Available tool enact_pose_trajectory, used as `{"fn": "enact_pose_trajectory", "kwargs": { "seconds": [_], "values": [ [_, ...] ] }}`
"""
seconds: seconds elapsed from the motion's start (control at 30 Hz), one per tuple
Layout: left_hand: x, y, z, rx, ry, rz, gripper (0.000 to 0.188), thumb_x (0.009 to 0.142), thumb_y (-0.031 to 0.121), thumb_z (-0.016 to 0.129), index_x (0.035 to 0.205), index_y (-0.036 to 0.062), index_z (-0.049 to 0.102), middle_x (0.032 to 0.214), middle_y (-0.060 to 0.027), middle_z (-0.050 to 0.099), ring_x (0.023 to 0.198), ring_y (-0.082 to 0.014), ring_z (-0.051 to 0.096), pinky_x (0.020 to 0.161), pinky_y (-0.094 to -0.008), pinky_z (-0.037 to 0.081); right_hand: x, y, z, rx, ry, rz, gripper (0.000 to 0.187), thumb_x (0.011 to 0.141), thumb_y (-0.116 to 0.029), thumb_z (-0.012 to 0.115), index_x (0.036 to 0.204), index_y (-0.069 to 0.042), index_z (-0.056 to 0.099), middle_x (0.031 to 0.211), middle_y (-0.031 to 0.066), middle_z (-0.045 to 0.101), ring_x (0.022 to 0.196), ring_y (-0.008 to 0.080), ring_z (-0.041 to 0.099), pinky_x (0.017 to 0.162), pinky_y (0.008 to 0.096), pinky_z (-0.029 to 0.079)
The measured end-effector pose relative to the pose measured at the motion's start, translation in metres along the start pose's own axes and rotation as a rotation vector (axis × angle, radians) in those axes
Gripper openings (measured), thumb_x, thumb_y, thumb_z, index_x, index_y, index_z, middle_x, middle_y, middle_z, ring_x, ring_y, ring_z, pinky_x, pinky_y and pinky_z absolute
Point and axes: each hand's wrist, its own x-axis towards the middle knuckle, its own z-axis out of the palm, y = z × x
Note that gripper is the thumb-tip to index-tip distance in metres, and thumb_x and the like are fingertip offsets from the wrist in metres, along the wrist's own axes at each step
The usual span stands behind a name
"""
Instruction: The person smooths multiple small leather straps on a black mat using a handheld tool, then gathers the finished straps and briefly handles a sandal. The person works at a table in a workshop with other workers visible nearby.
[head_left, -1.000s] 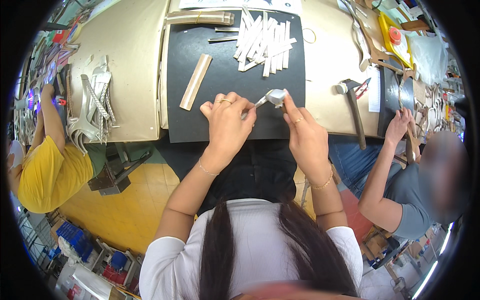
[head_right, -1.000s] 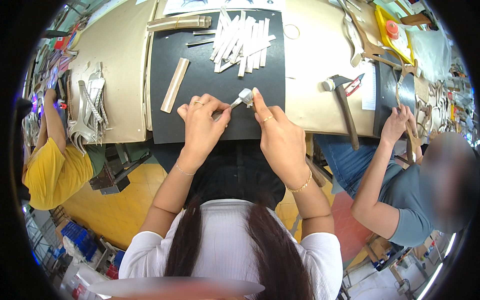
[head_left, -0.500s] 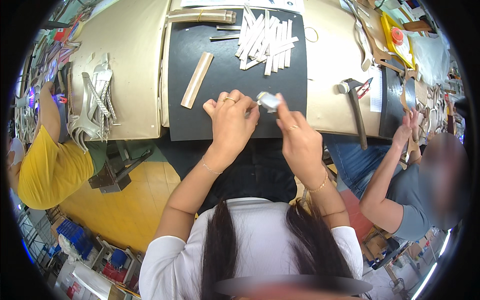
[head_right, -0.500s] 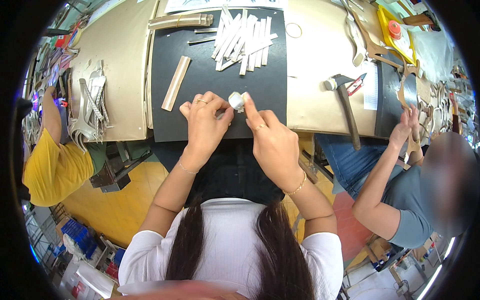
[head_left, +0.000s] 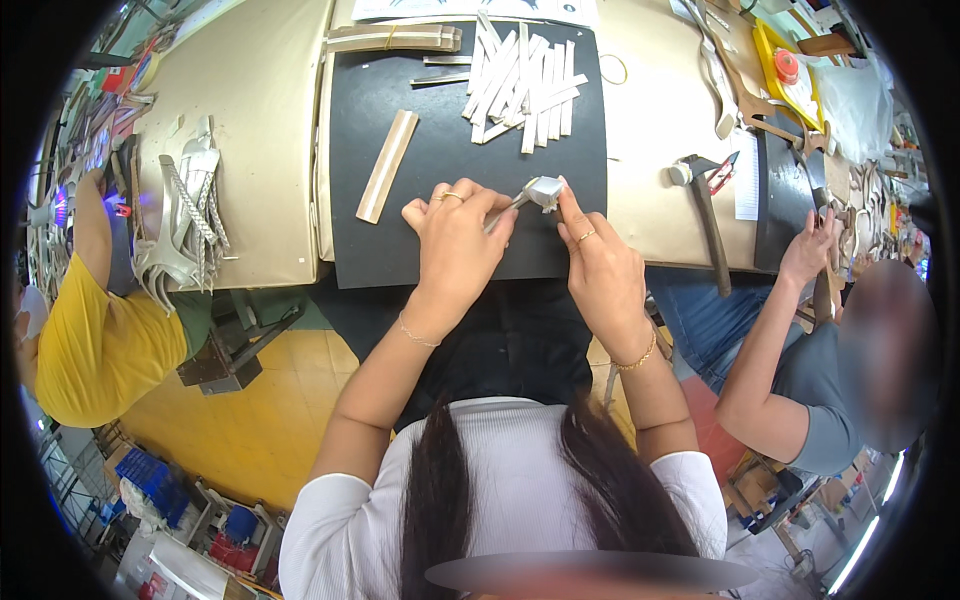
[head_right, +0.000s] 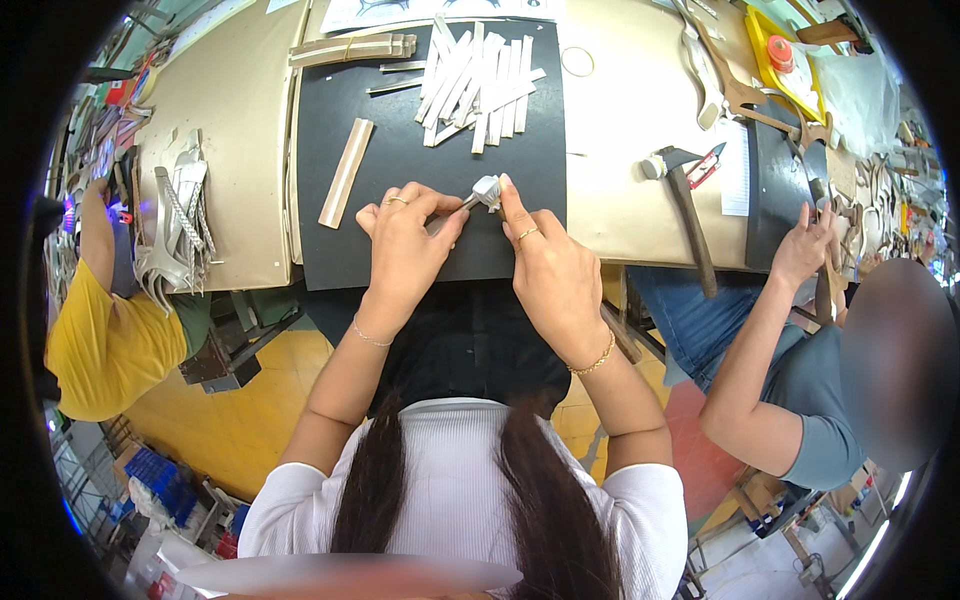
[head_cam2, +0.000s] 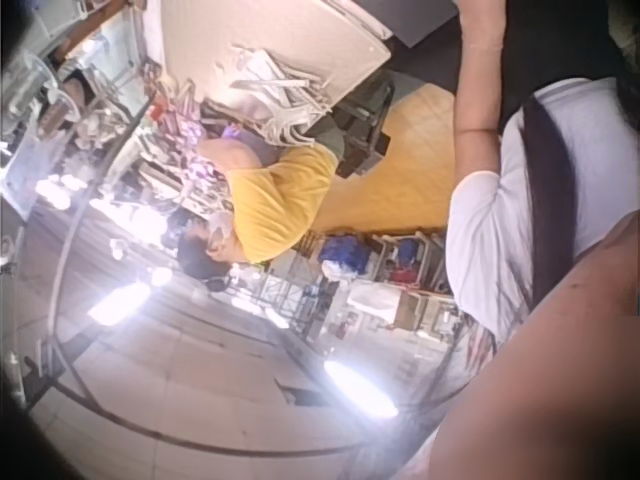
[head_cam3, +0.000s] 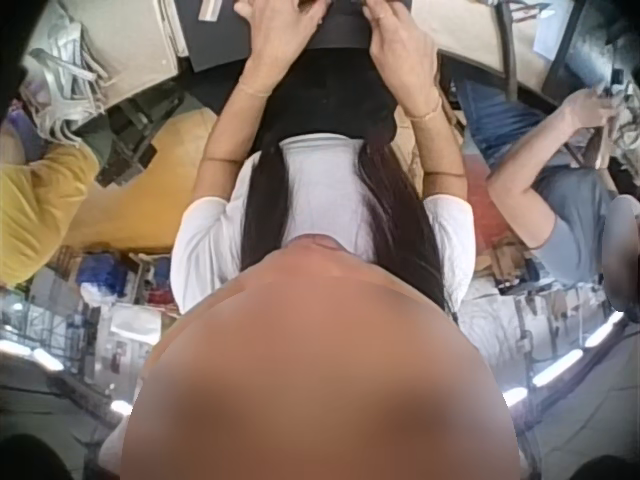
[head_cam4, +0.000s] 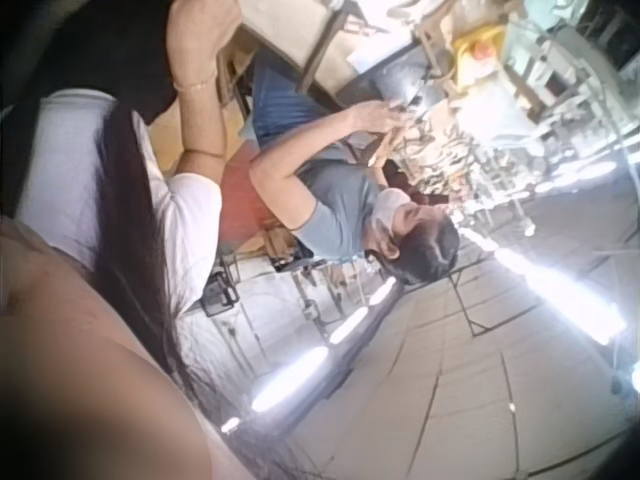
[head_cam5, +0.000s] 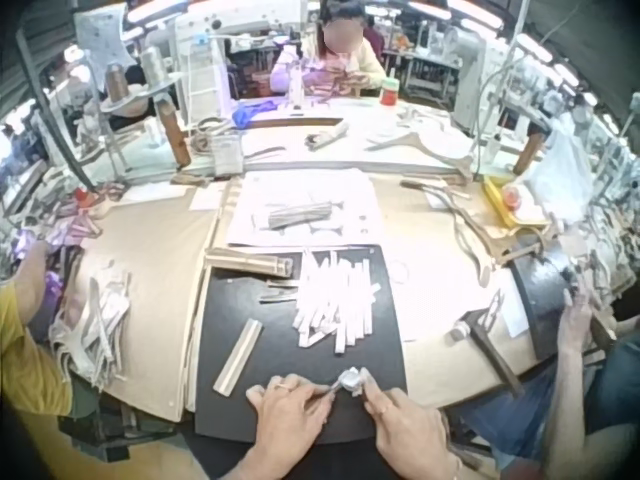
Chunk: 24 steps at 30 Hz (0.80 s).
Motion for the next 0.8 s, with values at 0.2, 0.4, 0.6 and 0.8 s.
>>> {"fn": "enact_pose_trajectory", "kwargs": {
  "seconds": [0.2,0.4,0.6,0.8],
  "values": [
    [0.002,0.000,-0.001,0.020,-0.019,0.045,0.004,0.081,0.016,0.078,0.082,0.0115,0.077,0.084,0.0014,0.065,0.087,-0.0193,0.058,0.085,-0.0402,0.028,0.004,0.002,-0.006,0.030,0.029,-0.020,0.050,0.097,-0.011,0.064,0.146,-0.016,0.056,0.081,0.0103,0.060,0.063,0.0315,0.063,0.057,0.0429,0.051],
    [0.002,0.002,0.001,0.047,0.019,0.063,0.006,0.080,0.015,0.078,0.078,0.0107,0.073,0.083,0.0007,0.065,0.086,-0.0204,0.058,0.083,-0.0413,0.027,0.001,-0.009,-0.015,0.158,0.140,-0.046,0.051,0.096,-0.010,0.064,0.146,-0.015,0.055,0.083,0.0099,0.062,0.065,0.0310,0.065,0.058,0.0417,0.052],
    [0.003,0.002,0.001,0.083,-0.009,0.071,0.007,0.079,0.014,0.078,0.079,0.0107,0.073,0.083,0.0004,0.065,0.088,-0.0214,0.058,0.084,-0.0421,0.027,0.007,-0.008,-0.016,0.058,0.081,-0.039,0.053,0.094,-0.009,0.066,0.146,-0.015,0.056,0.086,0.0102,0.064,0.066,0.0304,0.066,0.057,0.0404,0.052],
    [0.001,0.002,0.000,0.091,0.005,0.089,0.005,0.080,0.014,0.078,0.081,0.0106,0.074,0.086,0.0010,0.065,0.088,-0.0202,0.058,0.086,-0.0411,0.027,-0.001,-0.008,-0.005,0.071,0.027,-0.057,0.055,0.096,-0.012,0.065,0.149,-0.019,0.053,0.082,0.0103,0.061,0.063,0.0307,0.064,0.056,0.0418,0.052]
  ]
}}
